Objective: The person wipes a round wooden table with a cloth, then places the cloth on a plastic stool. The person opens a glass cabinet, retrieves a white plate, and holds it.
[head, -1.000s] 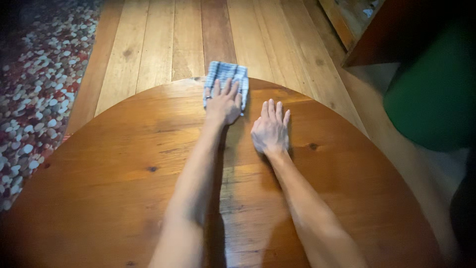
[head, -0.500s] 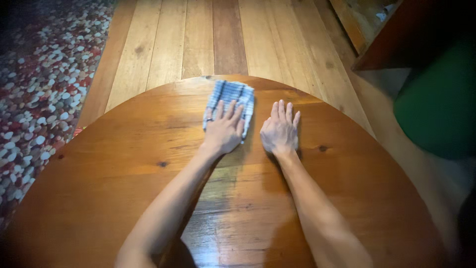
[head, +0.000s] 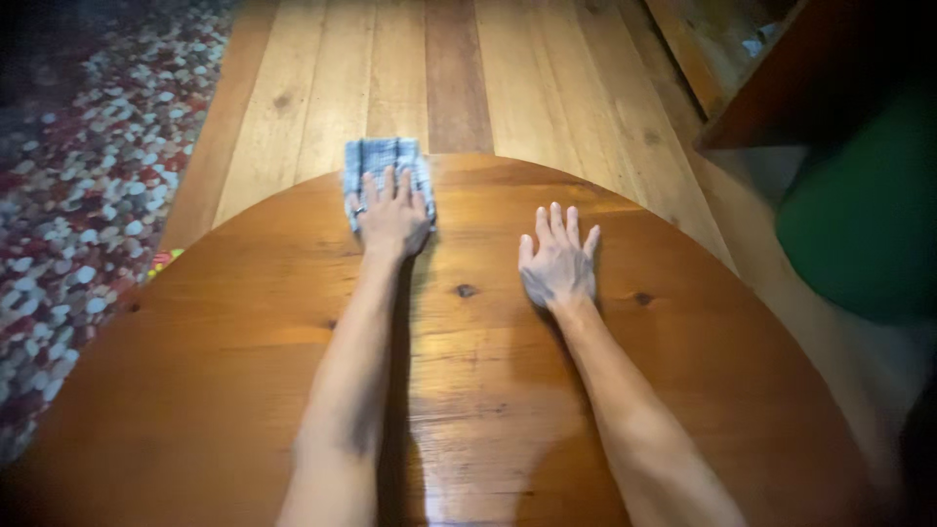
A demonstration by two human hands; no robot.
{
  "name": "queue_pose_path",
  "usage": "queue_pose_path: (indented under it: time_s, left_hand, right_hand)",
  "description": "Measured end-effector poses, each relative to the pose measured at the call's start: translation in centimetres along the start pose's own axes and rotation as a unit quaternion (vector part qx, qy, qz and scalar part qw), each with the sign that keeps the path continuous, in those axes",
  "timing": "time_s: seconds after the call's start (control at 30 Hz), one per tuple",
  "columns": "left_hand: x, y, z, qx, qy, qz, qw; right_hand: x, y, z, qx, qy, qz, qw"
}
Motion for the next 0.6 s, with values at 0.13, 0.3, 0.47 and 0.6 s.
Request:
queue_pose_path:
  time_s: [0.13, 0.3, 0.47, 0.6]
  left_hand:
    - [-3.2, -5.7, 2.9, -0.018, 0.017, 0.008, 1.000]
    - [-3.3, -3.6, 7.2, 0.054, -0.023, -0.021, 0.998]
    - [-2.6, 2.7, 7.2, 0.127, -0.016, 0.036, 0.991]
    - [0.6, 4.9, 5.6, 0.135, -0.043, 0.060, 0.988]
  right_hand:
    - [0.8, -0.4, 0.1, -0.013, -0.029, 0.002, 1.000]
    - [3.1, -2.8, -0.5, -0.077, -0.016, 0.003, 0.997]
    - [4.5, -7.3, 1.8, -0.073, -0.036, -0.007, 0.997]
    - [3.1, -8.0, 3.1, -0.059, -0.004, -0.033, 0.998]
Point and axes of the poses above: each hand's wrist, its own z-axis away from the middle knuckle, its own x-axis out of the palm, y = z × x, the point moved 10 cm from there along -z, towards the middle knuckle, and after that the axes turned 10 degrees about y, right-handed, at the moved point
